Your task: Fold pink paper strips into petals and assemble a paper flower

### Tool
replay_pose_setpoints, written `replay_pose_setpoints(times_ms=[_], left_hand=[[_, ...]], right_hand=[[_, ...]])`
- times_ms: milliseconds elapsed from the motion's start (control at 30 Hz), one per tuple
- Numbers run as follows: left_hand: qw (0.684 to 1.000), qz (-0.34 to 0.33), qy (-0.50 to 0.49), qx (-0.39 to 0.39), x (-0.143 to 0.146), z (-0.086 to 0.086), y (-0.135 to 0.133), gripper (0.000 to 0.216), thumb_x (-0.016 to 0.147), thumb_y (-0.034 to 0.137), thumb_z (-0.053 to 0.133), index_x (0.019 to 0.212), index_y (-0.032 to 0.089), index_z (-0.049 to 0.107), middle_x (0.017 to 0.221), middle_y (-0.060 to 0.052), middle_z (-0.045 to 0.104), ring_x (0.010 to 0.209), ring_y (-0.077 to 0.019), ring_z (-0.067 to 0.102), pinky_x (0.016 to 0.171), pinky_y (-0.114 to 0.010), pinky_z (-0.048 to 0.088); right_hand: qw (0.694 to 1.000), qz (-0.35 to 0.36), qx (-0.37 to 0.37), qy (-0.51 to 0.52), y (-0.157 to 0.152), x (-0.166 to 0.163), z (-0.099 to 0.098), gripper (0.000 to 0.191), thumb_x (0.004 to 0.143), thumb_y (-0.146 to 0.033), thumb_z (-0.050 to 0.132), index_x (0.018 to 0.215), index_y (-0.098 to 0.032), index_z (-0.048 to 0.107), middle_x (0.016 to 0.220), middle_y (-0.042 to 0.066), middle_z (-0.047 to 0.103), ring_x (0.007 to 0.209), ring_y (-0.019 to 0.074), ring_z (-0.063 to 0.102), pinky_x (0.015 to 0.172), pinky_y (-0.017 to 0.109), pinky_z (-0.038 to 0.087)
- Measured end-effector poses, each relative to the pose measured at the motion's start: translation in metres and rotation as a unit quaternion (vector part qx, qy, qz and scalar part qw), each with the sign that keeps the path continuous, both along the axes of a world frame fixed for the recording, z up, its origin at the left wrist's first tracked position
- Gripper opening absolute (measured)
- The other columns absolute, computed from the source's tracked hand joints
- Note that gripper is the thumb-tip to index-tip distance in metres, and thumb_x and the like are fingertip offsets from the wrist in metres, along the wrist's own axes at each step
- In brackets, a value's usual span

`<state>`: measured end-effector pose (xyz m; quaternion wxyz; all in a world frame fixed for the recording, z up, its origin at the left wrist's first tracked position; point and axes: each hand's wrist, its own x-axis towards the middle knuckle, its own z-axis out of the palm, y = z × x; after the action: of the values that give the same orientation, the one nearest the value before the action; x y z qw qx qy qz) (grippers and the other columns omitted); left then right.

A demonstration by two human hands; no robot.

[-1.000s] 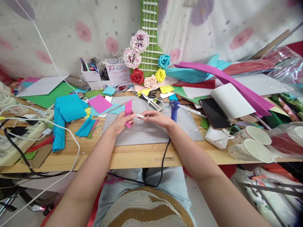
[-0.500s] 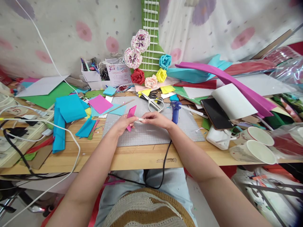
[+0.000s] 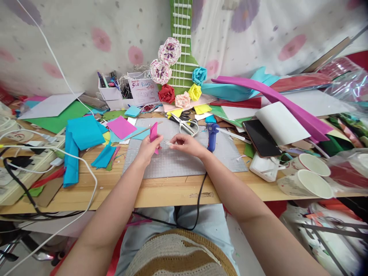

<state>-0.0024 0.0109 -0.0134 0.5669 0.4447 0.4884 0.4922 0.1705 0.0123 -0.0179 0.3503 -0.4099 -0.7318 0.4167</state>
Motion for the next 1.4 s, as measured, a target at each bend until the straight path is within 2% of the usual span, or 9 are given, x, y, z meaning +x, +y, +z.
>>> replay_pose_setpoints(times_ms=[133,367,467,633,767,900,1167,1300,1400], left_hand=[[0.999,-0.027,0.041,0.022,0.001,-0.001,-0.002,0.037,0.054,0.04,0.074,0.074,0.015,0.056,0.051,0.007,0.046,0.047,-0.005,0.043,0.052,-0.02,0.042],[0.994,0.012,0.109,0.021,0.007,-0.006,-0.001,0.039,0.051,0.041,0.075,0.075,0.015,0.058,0.057,0.005,0.054,0.047,-0.0068,0.048,0.043,-0.019,0.033],[0.996,0.006,0.091,0.019,0.007,-0.006,-0.001,0.038,0.051,0.041,0.075,0.071,0.015,0.058,0.054,0.006,0.051,0.047,-0.0057,0.046,0.045,-0.019,0.037],[0.999,-0.038,0.001,0.006,0.003,-0.006,0.0,0.038,0.053,0.042,0.075,0.07,0.015,0.054,0.045,0.01,0.037,0.044,-0.0039,0.037,0.051,-0.019,0.041],[0.998,-0.044,-0.035,-0.009,0.001,-0.004,0.0,0.04,0.052,0.041,0.077,0.071,0.015,0.053,0.045,0.01,0.036,0.044,-0.0033,0.035,0.052,-0.019,0.041],[0.999,-0.025,-0.033,-0.014,0.002,-0.002,0.0,0.044,0.051,0.043,0.077,0.076,0.015,0.055,0.049,0.01,0.039,0.045,-0.0028,0.036,0.052,-0.019,0.042],[0.995,-0.002,0.099,0.02,0.007,-0.008,-0.001,0.035,0.052,0.035,0.077,0.074,0.015,0.058,0.057,0.006,0.052,0.05,-0.0052,0.045,0.047,-0.018,0.039],[0.998,0.028,0.051,0.011,0.003,-0.006,0.002,0.032,0.057,0.037,0.073,0.072,0.015,0.055,0.051,0.008,0.045,0.046,-0.0043,0.041,0.049,-0.018,0.04],[1.0,0.029,0.002,0.006,-0.003,0.001,0.002,0.034,0.059,0.039,0.072,0.075,0.015,0.056,0.048,0.01,0.037,0.044,-0.0032,0.036,0.05,-0.018,0.041]], right_hand=[[0.998,-0.035,0.047,-0.018,0.0,-0.002,-0.001,0.034,0.065,-0.046,0.067,0.076,-0.014,0.06,0.067,-0.002,0.049,0.057,0.0073,0.034,0.054,0.023,0.026],[0.995,-0.053,0.07,-0.052,0.0,-0.003,-0.003,0.03,0.067,-0.044,0.066,0.074,-0.015,0.059,0.067,-0.002,0.05,0.058,0.008,0.036,0.055,0.023,0.026],[0.994,-0.064,0.061,-0.06,0.001,-0.004,-0.003,0.03,0.067,-0.044,0.066,0.074,-0.015,0.059,0.067,-0.002,0.051,0.058,0.0082,0.037,0.055,0.023,0.027],[0.993,-0.089,0.041,-0.064,0.002,-0.003,-0.003,0.036,0.065,-0.051,0.065,0.073,-0.016,0.059,0.066,-0.001,0.053,0.059,0.0086,0.038,0.055,0.024,0.027],[0.993,-0.093,0.032,-0.064,0.002,-0.003,-0.004,0.038,0.064,-0.052,0.065,0.073,-0.016,0.06,0.067,-0.001,0.055,0.058,0.0086,0.039,0.056,0.024,0.029],[0.992,-0.098,0.031,-0.071,0.003,-0.003,-0.005,0.034,0.065,-0.048,0.067,0.074,-0.016,0.06,0.069,0.0,0.057,0.058,0.0086,0.04,0.056,0.023,0.03],[0.99,-0.108,0.036,-0.079,0.004,-0.003,-0.007,0.035,0.065,-0.05,0.067,0.072,-0.016,0.061,0.071,0.0,0.059,0.058,0.0086,0.041,0.056,0.023,0.031],[0.994,-0.093,0.007,-0.048,0.001,-0.003,-0.003,0.04,0.062,-0.055,0.066,0.073,-0.016,0.062,0.069,0.0,0.057,0.057,0.0078,0.039,0.054,0.023,0.03],[0.998,-0.042,-0.037,-0.015,-0.001,-0.001,0.002,0.042,0.062,-0.055,0.066,0.073,-0.015,0.062,0.065,-0.002,0.054,0.054,0.0067,0.036,0.052,0.023,0.028]])
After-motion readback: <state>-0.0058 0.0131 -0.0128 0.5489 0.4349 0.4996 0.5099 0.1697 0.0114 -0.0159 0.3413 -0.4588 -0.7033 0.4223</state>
